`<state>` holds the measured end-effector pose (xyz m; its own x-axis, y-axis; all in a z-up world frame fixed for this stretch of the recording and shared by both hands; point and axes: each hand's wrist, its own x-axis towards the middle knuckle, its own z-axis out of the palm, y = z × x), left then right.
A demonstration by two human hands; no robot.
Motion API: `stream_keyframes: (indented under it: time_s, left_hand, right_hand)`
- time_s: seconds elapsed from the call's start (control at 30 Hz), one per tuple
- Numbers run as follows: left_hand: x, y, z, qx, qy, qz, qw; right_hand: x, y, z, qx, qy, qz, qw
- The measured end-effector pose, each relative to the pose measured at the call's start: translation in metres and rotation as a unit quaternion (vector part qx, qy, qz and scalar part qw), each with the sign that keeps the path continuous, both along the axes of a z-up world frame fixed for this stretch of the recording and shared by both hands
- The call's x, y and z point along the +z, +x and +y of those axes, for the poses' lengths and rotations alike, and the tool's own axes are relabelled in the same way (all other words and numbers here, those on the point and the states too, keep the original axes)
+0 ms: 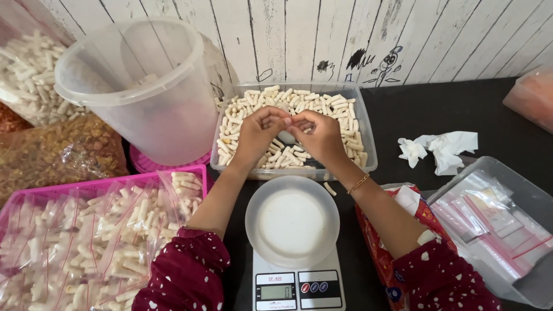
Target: Weighing small snack items on a digital scale and placing them into individual plastic bags for packaging.
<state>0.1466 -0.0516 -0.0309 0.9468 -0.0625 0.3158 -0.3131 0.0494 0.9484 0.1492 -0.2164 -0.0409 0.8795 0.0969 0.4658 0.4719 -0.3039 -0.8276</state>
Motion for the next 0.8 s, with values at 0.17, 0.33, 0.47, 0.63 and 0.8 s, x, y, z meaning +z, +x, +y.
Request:
stream_keyframes:
  time_s: [0.17, 0.33, 0.47, 0.63, 0.8]
  left_hand:
    - [0.001, 0.001, -0.001, -0.023, -0.006, -0.014, 1.000]
    - [-0.001, 0.002, 0.001, -0.031, 0.001, -0.023, 0.999]
    - [-0.002, 0.002, 0.002, -0.026, 0.017, -0.029, 0.999]
    - [-0.004, 0.004, 0.002, -0.022, 0.019, -0.043, 0.999]
    - [-0.003, 0.001, -0.003, -0.012, 0.029, -0.042, 0.999]
  right_hand:
    - [0.006, -0.002, -0.003, 0.004, 0.006, 0.018, 1.000]
    - [0.005, -0.003, -0.002, 0.011, 0.000, 0.020, 1.000]
    - [0.000, 0.000, -0.001, 0.000, -0.026, 0.007, 1.000]
    - [-0.006, 0.005, 0.001, -0.001, -0.012, 0.001, 1.000]
    - [-0.008, 0.009, 0.003, -0.019, -0.014, 0.000, 1.000]
